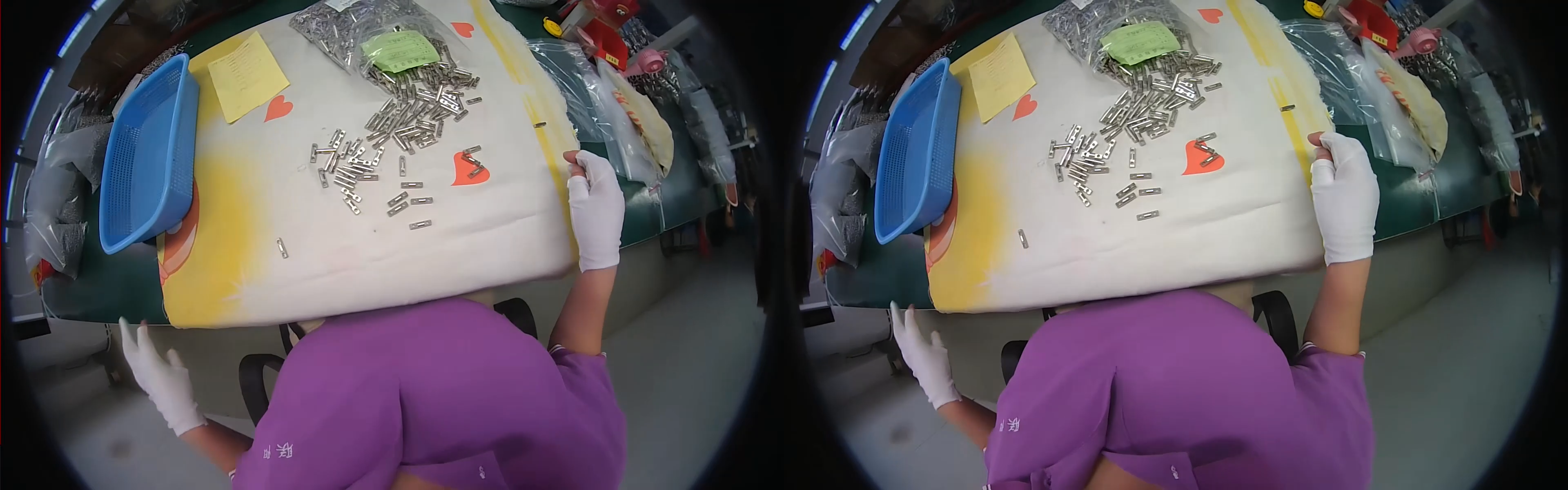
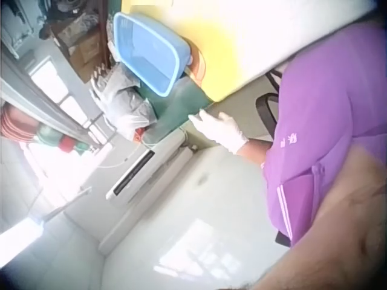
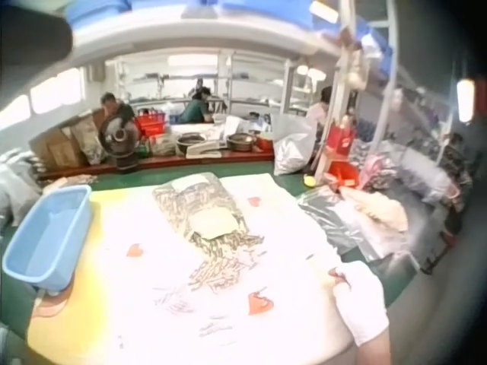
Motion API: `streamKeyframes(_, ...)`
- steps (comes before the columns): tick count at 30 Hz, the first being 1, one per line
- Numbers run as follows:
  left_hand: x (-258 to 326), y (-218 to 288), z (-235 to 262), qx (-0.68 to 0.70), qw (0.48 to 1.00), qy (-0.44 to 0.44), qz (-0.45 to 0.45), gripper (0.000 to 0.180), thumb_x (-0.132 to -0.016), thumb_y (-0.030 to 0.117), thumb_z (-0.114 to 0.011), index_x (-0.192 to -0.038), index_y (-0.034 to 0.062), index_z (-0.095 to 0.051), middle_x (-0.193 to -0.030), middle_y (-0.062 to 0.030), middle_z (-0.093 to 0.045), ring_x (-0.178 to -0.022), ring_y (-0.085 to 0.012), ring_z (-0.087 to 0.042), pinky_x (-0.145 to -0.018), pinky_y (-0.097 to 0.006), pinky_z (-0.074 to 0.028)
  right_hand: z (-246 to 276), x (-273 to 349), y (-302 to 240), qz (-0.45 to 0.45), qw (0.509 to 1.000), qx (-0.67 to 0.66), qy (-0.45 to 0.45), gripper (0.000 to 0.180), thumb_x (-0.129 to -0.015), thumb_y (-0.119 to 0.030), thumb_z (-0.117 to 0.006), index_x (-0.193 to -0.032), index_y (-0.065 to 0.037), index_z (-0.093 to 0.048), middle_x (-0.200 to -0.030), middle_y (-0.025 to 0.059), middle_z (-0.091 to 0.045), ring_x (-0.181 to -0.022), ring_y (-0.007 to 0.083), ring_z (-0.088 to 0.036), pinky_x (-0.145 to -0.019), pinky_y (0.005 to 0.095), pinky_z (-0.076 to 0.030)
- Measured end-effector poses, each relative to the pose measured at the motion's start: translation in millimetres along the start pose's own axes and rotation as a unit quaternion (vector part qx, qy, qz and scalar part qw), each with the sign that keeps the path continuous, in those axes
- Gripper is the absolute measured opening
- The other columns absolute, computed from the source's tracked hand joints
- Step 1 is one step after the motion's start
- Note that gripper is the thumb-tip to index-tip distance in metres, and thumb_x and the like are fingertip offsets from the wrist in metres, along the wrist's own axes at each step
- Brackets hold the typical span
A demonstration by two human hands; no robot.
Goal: The recorder is manually assembling small metal components onto a yellow rail strip at a factory workstation.
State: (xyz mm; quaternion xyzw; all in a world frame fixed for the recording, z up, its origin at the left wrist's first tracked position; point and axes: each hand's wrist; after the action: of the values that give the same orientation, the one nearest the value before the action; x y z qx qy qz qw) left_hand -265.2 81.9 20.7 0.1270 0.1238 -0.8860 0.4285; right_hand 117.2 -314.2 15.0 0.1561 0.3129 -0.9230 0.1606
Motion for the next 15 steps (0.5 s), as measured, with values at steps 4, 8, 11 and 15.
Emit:
streamKeyframes(4, -6.1, -16.9, 5.7, 0.053, 0.993, 0.004, 0.101, 0.014, -0.091, 0.005, -0.061, -0.087, -0.0077, -0.062, -0.138, -0.0211, -0.054, -0.112, -0.0317, -0.06, -0.093, -0.035, -0.049, -3.9, -8.5, 28.0, -0.01, 0.989, 0.129, -0.065, 0.018, -0.089, -0.006, -0.056, -0.103, -0.007, -0.068, -0.103, 0.0125, -0.066, -0.091, 0.0317, -0.065, -0.081, 0.0392, -0.052)
streamKeyframes(8, -17.9, 58.7, -16.3, 0.322, 0.945, 0.027, -0.058, 0.019, -0.092, 0.01, -0.063, -0.104, -0.0041, -0.059, -0.121, -0.0159, -0.061, -0.106, -0.0257, -0.061, -0.088, -0.035, -0.049, -8.5, -10.0, 10.4, 0.019, 0.981, 0.168, -0.093, 0.02, -0.087, -0.003, -0.057, -0.103, -0.005, -0.067, -0.103, 0.015, -0.065, -0.092, 0.032, -0.065, -0.082, 0.0371, -0.052)
streamKeyframes(11, -22.7, 138.7, -17.2, 0.381, 0.9, -0.108, -0.181, 0.033, -0.077, 0.0, -0.07, -0.109, -0.0003, -0.06, -0.105, -0.0128, -0.061, -0.085, -0.0247, -0.058, -0.076, -0.034, -0.049, -9.6, -13.3, -0.9, 0.089, 0.976, 0.174, -0.093, 0.024, -0.081, -0.001, -0.064, -0.104, -0.004, -0.068, -0.107, 0.014, -0.065, -0.097, 0.033, -0.063, -0.085, 0.038, -0.051)
streamKeyframes(15, -36.8, 173.4, -18.9, 0.402, 0.888, -0.131, -0.179, 0.027, -0.078, -0.003, -0.067, -0.104, -0.0005, -0.06, -0.1, -0.0138, -0.061, -0.086, -0.0285, -0.06, -0.076, -0.036, -0.049, -16.6, -15.0, -34.3, 0.184, 0.967, 0.075, -0.156, 0.033, -0.078, 0.0, -0.067, -0.11, -0.003, -0.067, -0.114, 0.0141, -0.064, -0.105, 0.0333, -0.06, -0.089, 0.0371, -0.049)
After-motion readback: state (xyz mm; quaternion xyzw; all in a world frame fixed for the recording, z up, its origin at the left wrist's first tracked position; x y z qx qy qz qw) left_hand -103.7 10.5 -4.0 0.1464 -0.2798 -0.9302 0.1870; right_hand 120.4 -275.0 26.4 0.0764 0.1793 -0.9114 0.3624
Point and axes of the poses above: each hand's wrist, its own x-axis away from the middle knuckle, its own z-axis out of the back of the hand, y = z × x
